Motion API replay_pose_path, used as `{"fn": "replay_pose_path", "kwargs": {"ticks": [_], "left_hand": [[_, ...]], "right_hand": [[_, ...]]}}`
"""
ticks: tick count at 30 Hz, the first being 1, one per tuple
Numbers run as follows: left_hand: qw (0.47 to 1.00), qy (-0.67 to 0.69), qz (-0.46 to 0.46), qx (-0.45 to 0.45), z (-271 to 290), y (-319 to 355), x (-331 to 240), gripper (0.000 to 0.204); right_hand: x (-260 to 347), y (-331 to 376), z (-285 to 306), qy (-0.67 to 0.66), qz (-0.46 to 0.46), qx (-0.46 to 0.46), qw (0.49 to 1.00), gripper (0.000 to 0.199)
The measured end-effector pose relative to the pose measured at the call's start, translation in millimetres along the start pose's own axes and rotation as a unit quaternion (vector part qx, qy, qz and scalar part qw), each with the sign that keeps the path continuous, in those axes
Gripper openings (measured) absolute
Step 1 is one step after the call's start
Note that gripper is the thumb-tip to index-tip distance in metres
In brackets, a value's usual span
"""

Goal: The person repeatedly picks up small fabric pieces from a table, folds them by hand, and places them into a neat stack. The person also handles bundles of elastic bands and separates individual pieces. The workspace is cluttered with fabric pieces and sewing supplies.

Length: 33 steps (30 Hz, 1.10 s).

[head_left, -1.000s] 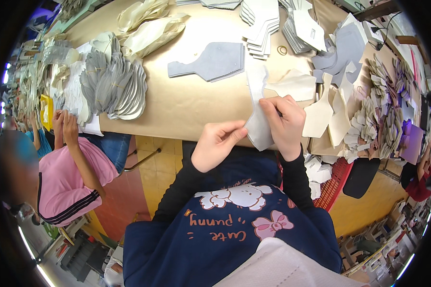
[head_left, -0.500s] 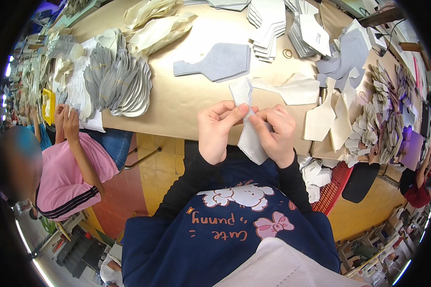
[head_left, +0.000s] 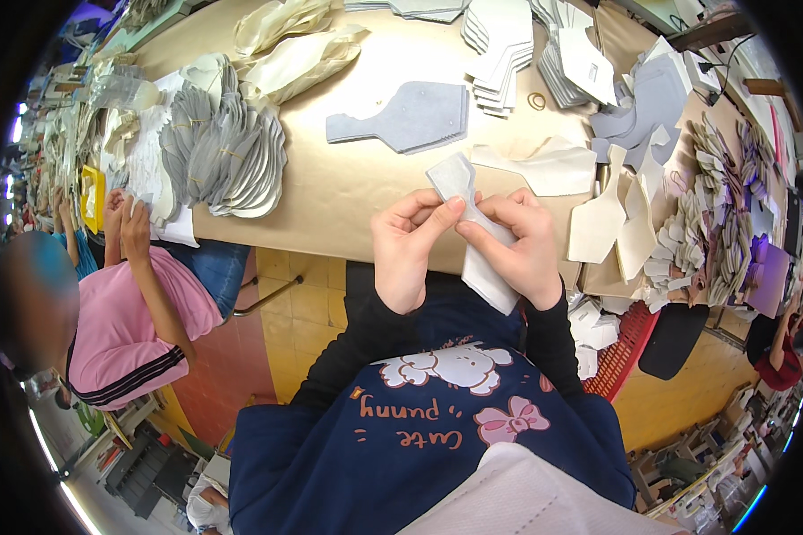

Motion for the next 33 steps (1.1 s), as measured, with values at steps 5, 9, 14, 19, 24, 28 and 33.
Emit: {"fn": "replay_pose_path", "kwargs": {"ticks": [5, 9, 14, 19, 24, 28, 33], "left_hand": [[0.999, -0.005, 0.019, 0.031, 1, 0, 0, 0.014], [0.994, 0.036, 0.085, 0.055, 2, -1, 4, 0.017], [0.977, 0.110, 0.168, 0.076, 2, 1, 6, 0.019], [0.987, 0.035, 0.148, 0.050, 0, 5, 3, 0.018], [0.996, 0.025, 0.062, 0.054, -4, 5, -4, 0.021], [0.997, 0.025, 0.063, 0.047, -4, 1, -4, 0.021], [0.994, 0.032, 0.091, 0.055, 3, -7, 1, 0.016]], "right_hand": [[-4, 1, 4, 0.030, 0.010, 0.049, 0.998, 0.024], [-7, 1, 9, -0.130, -0.057, 0.051, 0.989, 0.022], [-13, 5, 3, -0.257, -0.137, 0.021, 0.956, 0.016], [-12, 7, 6, -0.156, -0.057, 0.044, 0.985, 0.016], [-8, 9, 6, -0.086, -0.031, 0.080, 0.993, 0.016], [-6, 11, 6, -0.078, -0.024, 0.103, 0.991, 0.015], [-5, 12, 2, -0.063, -0.007, 0.109, 0.992, 0.017]]}}
Point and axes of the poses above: each hand's wrist, its own y-axis away from the middle knuckle, its own z-axis out of the back of the hand, x = y × z, the point moved 2 cm from there along -y, towards the middle knuckle, and after that the axes turned 13 degrees about -y, right-handed, at the moved point
